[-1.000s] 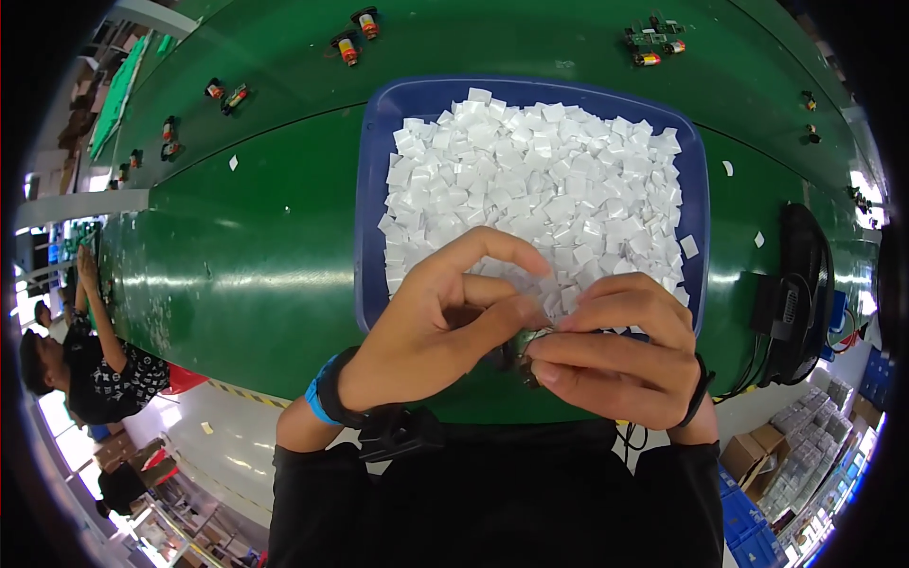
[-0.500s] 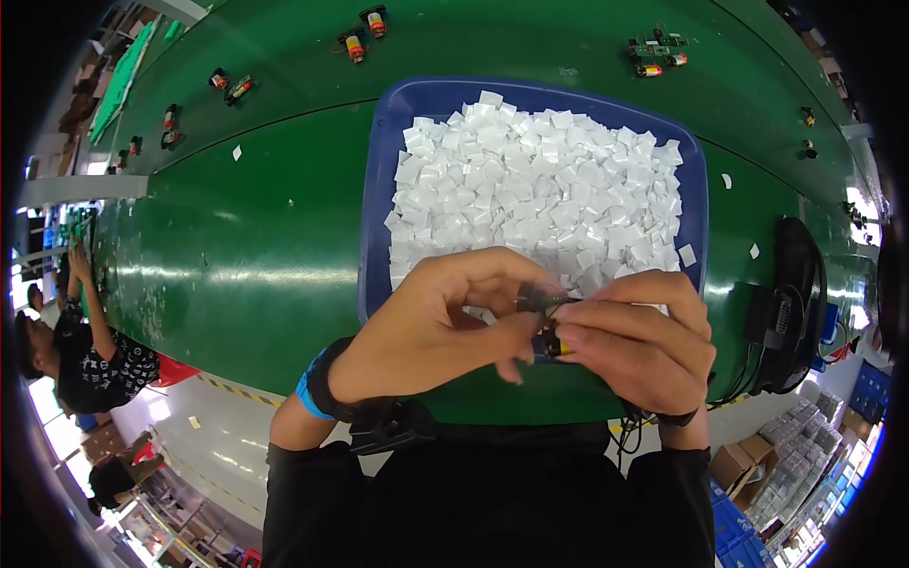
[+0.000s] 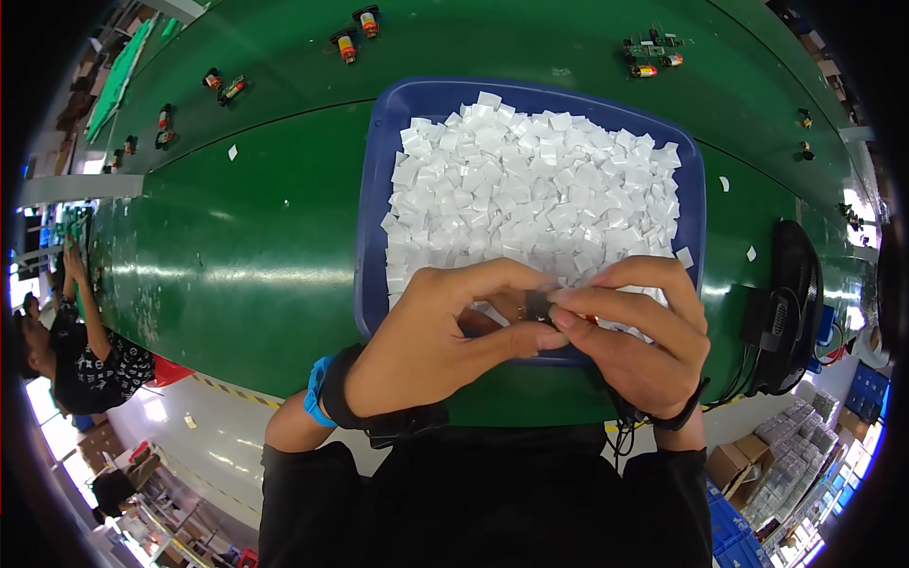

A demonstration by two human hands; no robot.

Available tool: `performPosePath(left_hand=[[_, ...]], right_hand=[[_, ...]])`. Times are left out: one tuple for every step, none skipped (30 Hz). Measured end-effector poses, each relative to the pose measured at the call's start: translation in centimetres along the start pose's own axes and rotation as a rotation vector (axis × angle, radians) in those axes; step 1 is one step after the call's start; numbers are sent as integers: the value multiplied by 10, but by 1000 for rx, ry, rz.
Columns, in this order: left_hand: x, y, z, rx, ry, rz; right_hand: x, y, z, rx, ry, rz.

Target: The person picks up a battery and a circuit board, wraps a white sticker around them by hand, and places the assembly on the conveyor belt. This process is repeated for several more units.

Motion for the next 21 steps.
performPosePath(left_hand=[[1,0,0,-11,-3,-17],[2,1,0,-20,-5,-35],[2,2,1,-17,-1,-34],[-3,3,-4,-82,-13,42],[-9,3,-8,-147,-25,120],[-15,2,-13,-212,-37,199],[-15,1,-11,-208,-32,204],[-18,-1,-12,-237,-58,231],[-20,-2,-14,-265,-84,258],[-21,-4,-16,-292,-111,285],[-20,-3,-15,-284,-107,289],[-23,-5,-14,-269,-57,335],[-25,-7,-12,-254,-10,378],[-27,-8,-9,-240,37,421],[-27,-8,-9,-233,37,419],[-28,-8,-8,-238,75,436],[-29,-9,-7,-243,112,452],[-31,-9,-8,-247,153,468],[-33,-9,-9,-239,157,466],[-40,-10,-7,-241,279,501],[-47,-11,-5,-242,401,537]], right_hand=[[0,1,-1,-2,-3,4],[1,4,-3,-22,-7,7],[2,8,-5,-43,-10,6],[2,10,-8,-65,-14,5],[2,8,-11,-71,-18,5],[-2,4,-19,-110,8,67],[-6,0,-27,-148,34,127],[-12,-3,-33,-188,58,188],[-11,-4,-34,-196,52,187],[-17,-5,-25,-133,145,261],[-22,-6,-16,-69,238,334],[-26,-9,-6,-5,333,408],[-26,-11,-5,-10,328,411],[-27,-12,-4,-24,366,417],[-28,-14,-3,-38,404,423],[-29,-15,-3,-53,443,429],[-28,-16,-4,-59,441,434],[-29,-16,-3,-57,439,451],[-29,-16,-2,-56,438,467],[-30,-17,-2,-55,436,484],[-31,-17,-2,-64,436,488]])
Point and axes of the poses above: each hand's wrist, its own y-axis towards the middle knuckle, its own z-axis out of the palm, x = y × z, the point moved 9 cm from there along y, towards the middle knuckle, and after that the axes turned 5 degrees about -x, right-handed, at the moved point
